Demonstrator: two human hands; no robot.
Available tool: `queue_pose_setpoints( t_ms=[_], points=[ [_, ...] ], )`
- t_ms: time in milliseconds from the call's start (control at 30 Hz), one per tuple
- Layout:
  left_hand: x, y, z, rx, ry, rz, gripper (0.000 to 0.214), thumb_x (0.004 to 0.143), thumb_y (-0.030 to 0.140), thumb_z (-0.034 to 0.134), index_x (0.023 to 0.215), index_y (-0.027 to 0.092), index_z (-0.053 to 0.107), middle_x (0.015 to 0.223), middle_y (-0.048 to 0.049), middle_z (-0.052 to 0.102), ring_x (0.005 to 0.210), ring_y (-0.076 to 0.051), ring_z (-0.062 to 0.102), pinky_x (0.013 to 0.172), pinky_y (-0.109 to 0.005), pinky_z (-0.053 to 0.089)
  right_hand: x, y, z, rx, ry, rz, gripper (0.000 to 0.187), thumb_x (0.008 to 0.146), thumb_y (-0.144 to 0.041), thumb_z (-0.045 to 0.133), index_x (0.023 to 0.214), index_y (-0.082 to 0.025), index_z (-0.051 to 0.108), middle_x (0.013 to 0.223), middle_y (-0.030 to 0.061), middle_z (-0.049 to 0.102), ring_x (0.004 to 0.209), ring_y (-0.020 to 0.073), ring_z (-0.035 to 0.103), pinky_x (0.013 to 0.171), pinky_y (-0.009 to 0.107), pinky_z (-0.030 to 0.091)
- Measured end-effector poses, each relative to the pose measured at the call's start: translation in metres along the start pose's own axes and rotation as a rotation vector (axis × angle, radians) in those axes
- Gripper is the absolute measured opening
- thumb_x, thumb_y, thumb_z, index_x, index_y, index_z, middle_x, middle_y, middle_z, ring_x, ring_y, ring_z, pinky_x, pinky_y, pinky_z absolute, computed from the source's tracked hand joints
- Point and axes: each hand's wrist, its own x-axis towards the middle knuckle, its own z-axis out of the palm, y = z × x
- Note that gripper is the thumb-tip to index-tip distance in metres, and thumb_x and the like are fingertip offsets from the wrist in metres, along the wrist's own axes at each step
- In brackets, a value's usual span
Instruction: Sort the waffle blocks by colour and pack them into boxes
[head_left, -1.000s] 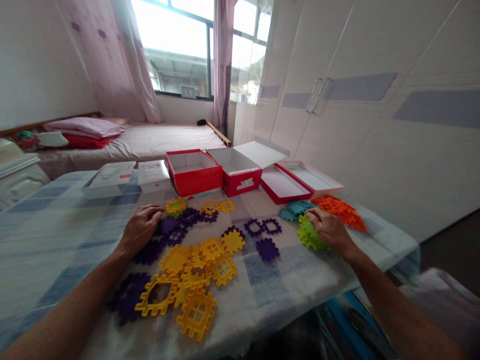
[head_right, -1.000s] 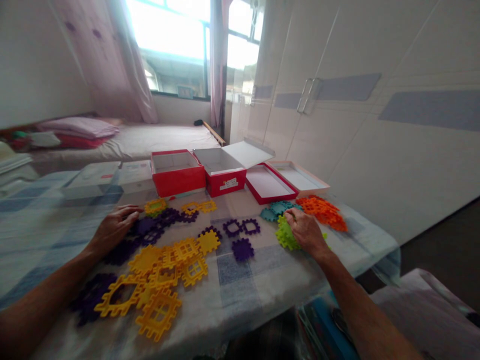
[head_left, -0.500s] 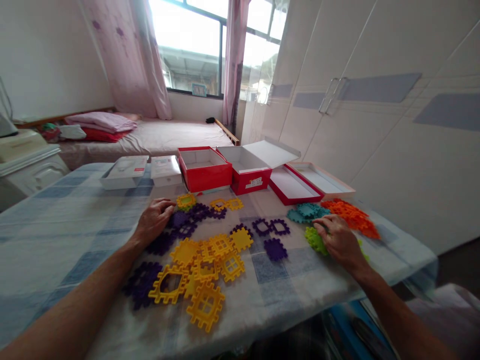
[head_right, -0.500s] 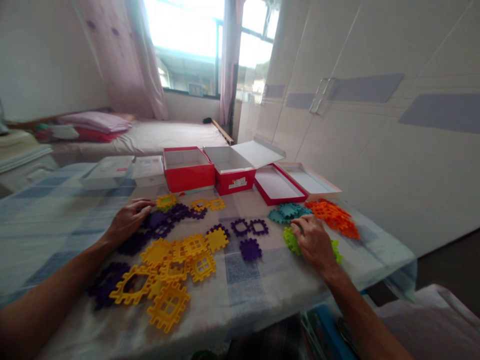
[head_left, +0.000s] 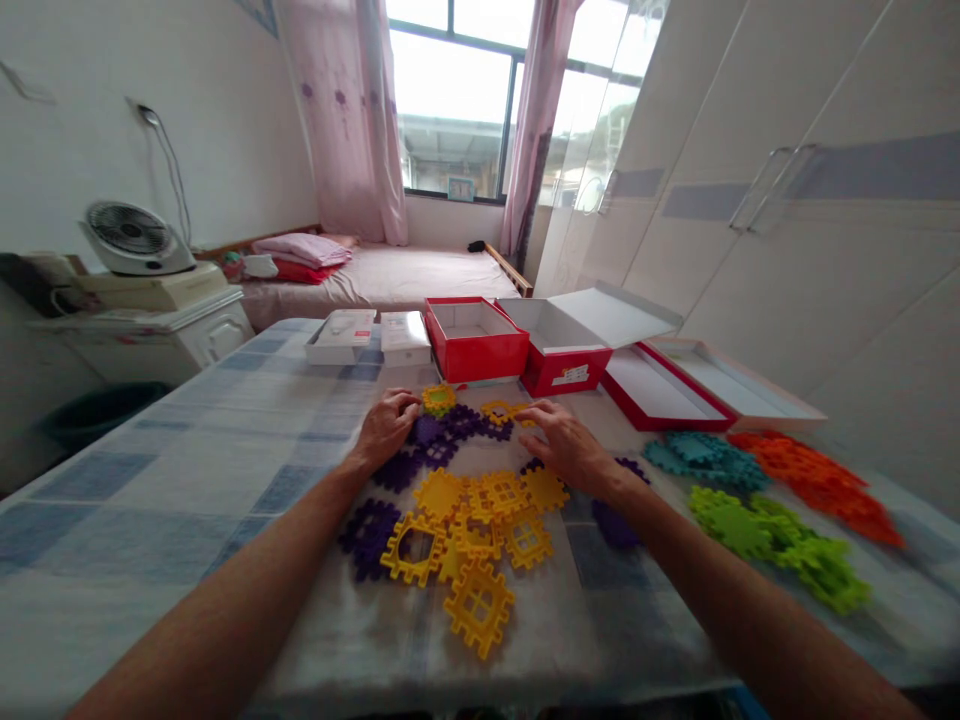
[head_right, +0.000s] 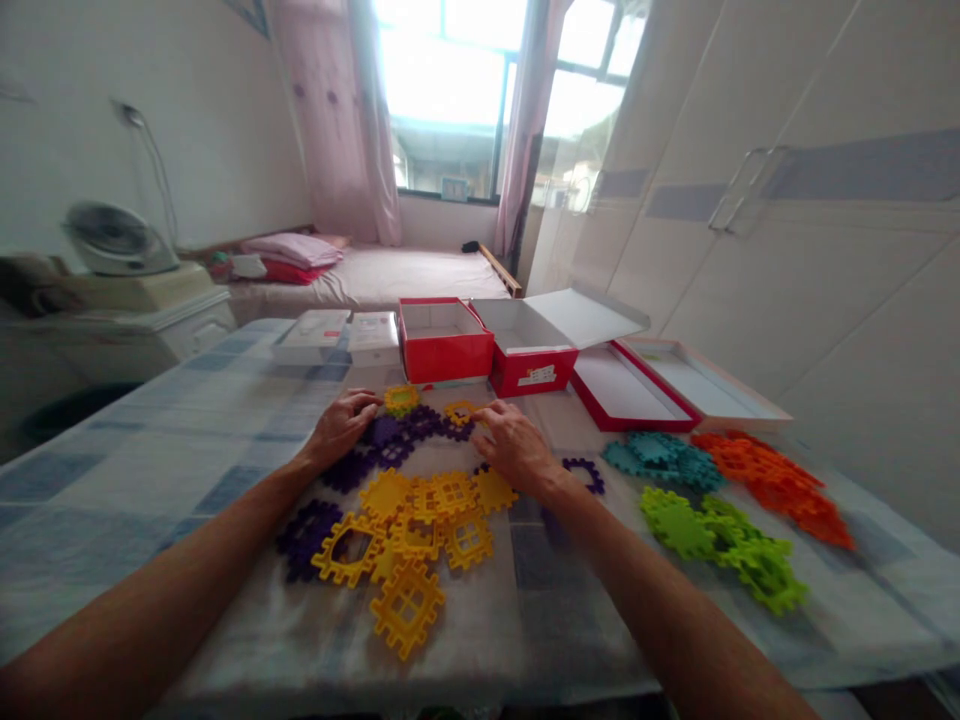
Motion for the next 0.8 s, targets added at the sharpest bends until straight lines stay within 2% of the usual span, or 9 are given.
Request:
queue_pose_setpoints(
  t_ms=[167,267,367,467,567,667,800],
  points=[
    [0.000,0.001,0.000,-0.028,0.011,-0.010,0.036,0.078,0.032,0.040,0.089,0.015,0.070,0.107,-0.0099,0.063,0.102,-0.021,0.058,0.096,-0.032,0.041,0.040,0.000,0.027,-0.037,-0.085,-0.032,0.038,0.084,-0.025,0.053,0.120,-0.017,0.058,0.122,0.0086,0.058,0.112,0.0190,0.052,0.098,0.029,0.037],
    [0.000,0.002,0.000,-0.059,0.028,-0.037,0.034,0.078,0.031,0.041,0.088,0.016,0.070,0.106,-0.0093,0.064,0.100,-0.021,0.060,0.095,-0.032,0.042,0.051,0.004,0.035,-0.059,-0.117,0.019,0.037,0.084,-0.029,0.053,0.118,-0.017,0.060,0.120,0.0100,0.060,0.112,0.0196,0.054,0.097,0.028,0.038],
    [0.000,0.003,0.000,-0.088,0.043,-0.062,0.033,0.078,0.029,0.041,0.087,0.016,0.070,0.103,-0.0084,0.066,0.098,-0.021,0.060,0.094,-0.032,0.044,0.053,0.009,0.037,-0.047,-0.086,0.060,0.034,0.084,-0.025,0.051,0.114,-0.015,0.063,0.112,0.0098,0.064,0.104,0.0183,0.058,0.091,0.025,0.041],
    [-0.001,0.004,0.000,-0.100,0.037,-0.067,0.033,0.078,0.028,0.042,0.092,0.016,0.070,0.101,-0.0078,0.068,0.095,-0.020,0.062,0.090,-0.031,0.046,0.049,0.014,0.035,-0.036,-0.025,0.079,0.033,0.084,-0.020,0.049,0.113,-0.015,0.062,0.108,0.0087,0.065,0.097,0.0165,0.060,0.086,0.023,0.043],
    [-0.002,0.005,0.000,-0.115,0.016,-0.044,0.034,0.079,0.026,0.043,0.098,0.018,0.070,0.105,-0.0059,0.068,0.098,-0.020,0.062,0.092,-0.030,0.045,0.040,0.017,0.027,-0.136,0.017,0.085,0.032,0.085,-0.019,0.045,0.113,-0.016,0.061,0.107,0.0094,0.064,0.096,0.0177,0.060,0.085,0.025,0.042],
    [-0.002,0.005,0.000,-0.127,-0.016,0.008,0.034,0.079,0.024,0.044,0.101,0.020,0.069,0.111,-0.0037,0.067,0.103,-0.019,0.060,0.097,-0.030,0.043,0.029,0.022,0.015,-0.306,-0.005,0.102,0.033,0.084,-0.017,0.045,0.114,-0.017,0.060,0.106,0.0109,0.063,0.097,0.0210,0.058,0.084,0.029,0.041],
    [-0.003,0.005,0.000,-0.148,-0.028,0.041,0.033,0.079,0.024,0.044,0.096,0.020,0.071,0.111,-0.0038,0.067,0.103,-0.018,0.061,0.098,-0.028,0.042,0.018,0.028,0.003,-0.524,-0.045,0.187,0.029,0.083,-0.015,0.044,0.104,-0.018,0.064,0.104,0.0137,0.061,0.099,0.0265,0.055,0.082,0.037,0.039]
  ],
)
